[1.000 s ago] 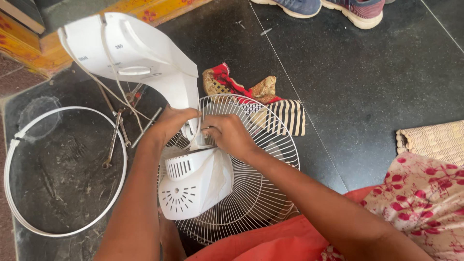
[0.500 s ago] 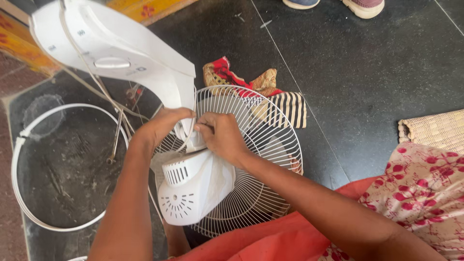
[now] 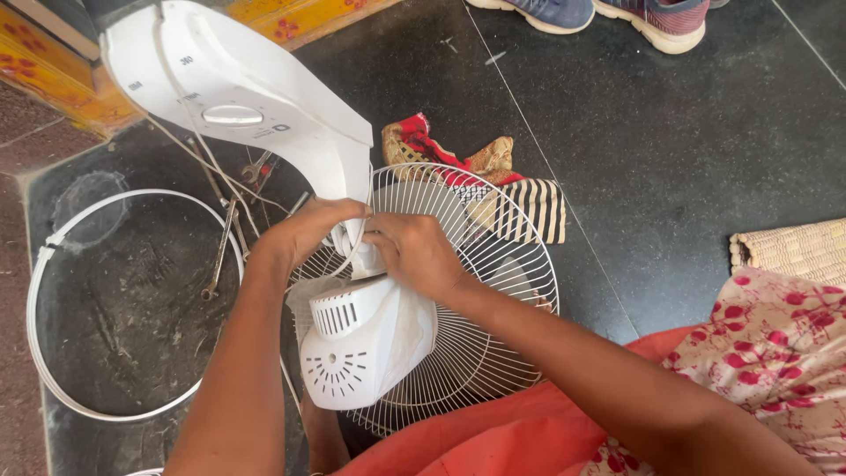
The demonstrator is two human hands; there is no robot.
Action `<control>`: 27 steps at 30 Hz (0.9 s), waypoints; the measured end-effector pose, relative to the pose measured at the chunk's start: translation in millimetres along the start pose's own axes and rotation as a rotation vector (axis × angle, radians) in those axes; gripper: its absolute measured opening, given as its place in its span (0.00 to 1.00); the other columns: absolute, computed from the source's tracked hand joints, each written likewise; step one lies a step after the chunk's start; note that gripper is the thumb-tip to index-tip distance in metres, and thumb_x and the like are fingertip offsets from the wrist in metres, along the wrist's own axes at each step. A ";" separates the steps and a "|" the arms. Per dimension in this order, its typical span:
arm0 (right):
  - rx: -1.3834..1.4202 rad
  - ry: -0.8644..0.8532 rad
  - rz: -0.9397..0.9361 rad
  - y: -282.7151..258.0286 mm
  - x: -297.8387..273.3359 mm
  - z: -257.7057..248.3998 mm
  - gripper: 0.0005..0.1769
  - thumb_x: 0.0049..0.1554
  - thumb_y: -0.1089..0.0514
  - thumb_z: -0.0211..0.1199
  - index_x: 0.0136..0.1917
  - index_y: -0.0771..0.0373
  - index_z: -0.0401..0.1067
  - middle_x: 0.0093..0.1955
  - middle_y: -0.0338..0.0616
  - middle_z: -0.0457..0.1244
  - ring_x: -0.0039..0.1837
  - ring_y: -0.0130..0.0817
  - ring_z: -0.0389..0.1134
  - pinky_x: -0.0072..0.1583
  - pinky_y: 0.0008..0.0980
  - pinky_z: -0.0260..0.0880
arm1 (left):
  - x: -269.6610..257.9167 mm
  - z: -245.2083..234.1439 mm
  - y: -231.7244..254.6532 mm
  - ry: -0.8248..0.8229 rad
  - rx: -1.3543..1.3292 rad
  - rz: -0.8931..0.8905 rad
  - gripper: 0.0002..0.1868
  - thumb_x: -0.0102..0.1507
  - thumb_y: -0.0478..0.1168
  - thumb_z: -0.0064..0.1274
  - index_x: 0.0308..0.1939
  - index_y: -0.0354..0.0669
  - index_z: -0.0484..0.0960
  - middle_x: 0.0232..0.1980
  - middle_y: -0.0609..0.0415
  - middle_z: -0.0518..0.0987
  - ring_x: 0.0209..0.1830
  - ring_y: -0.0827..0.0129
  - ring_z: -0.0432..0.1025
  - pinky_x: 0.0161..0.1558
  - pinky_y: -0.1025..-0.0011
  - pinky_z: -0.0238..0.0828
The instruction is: The person is repairing a white pedestal fan by adjusting the neck joint. They use a wrench to tighten a screw on the fan's neck, then test the movement of the fan head by hand.
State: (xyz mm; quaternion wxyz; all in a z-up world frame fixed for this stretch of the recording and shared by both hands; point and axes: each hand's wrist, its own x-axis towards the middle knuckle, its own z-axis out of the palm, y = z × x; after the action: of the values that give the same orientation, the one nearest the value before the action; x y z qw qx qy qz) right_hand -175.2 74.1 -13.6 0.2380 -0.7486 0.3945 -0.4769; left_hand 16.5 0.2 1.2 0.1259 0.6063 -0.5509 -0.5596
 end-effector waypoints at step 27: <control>0.114 -0.253 0.381 27.1 15.0 -9.5 0.07 0.52 0.70 0.68 0.46 0.65 0.79 0.41 0.43 0.72 0.41 0.23 0.72 0.44 0.27 0.73 | 33.3 19.1 -9.3 0.144 -0.104 0.209 0.31 0.53 0.46 0.57 0.58 0.36 0.77 0.50 0.51 0.81 0.51 0.67 0.74 0.53 0.69 0.70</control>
State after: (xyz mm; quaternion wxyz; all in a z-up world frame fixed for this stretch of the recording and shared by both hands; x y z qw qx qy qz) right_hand -190.2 46.5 -21.5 0.4132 -0.6998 0.4681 -0.3471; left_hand -1.9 -14.5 -30.5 0.2543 0.5767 -0.5708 -0.5263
